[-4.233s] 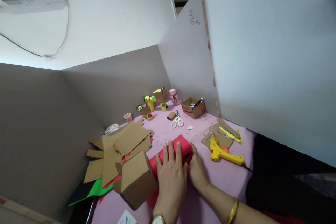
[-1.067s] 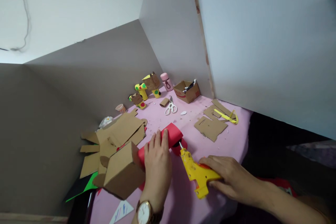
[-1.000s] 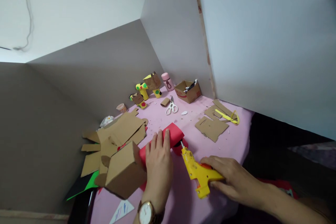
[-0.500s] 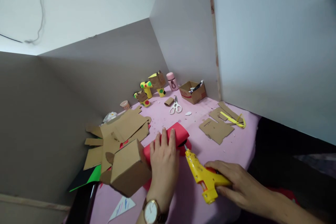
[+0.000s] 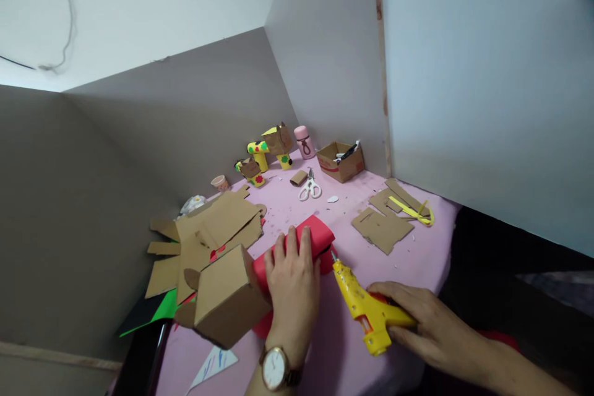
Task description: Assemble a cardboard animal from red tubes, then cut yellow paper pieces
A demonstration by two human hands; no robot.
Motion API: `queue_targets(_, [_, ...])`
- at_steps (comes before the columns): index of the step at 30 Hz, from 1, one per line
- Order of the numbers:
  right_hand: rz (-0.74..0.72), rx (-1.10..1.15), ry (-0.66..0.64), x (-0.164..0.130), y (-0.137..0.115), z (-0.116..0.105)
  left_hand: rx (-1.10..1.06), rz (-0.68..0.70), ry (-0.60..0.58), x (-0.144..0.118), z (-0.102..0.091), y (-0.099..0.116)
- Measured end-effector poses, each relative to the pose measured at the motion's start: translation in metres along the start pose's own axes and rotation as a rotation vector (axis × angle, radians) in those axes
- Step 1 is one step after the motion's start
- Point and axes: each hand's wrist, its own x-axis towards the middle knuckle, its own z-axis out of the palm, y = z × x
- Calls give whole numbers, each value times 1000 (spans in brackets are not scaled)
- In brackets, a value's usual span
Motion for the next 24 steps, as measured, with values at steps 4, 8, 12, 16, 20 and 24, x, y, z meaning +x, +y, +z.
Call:
queue_targets(4, [-6,12,-25,3,-3,0,5,34,-10,-1,-1,-5])
queue_targets(8, [-48,22,-35,7,-6,-1,11,66,-3,-2,-1,-11])
queue_targets(12, [-84,-10,-67,14,-9,-3,68,58,-32,-2,-5,-12])
queue_targets(16, [-93,-55,-97,18,-11,-3,110,35,-58,-2,-8,-12])
queue_targets(20, [-109,-108,-113,20,-11,-1,98,47,-66,-2,-10,-15])
queue_targets(24, [-150,-169,-115,22,-12,0,82,57,-74,1,-12,-16])
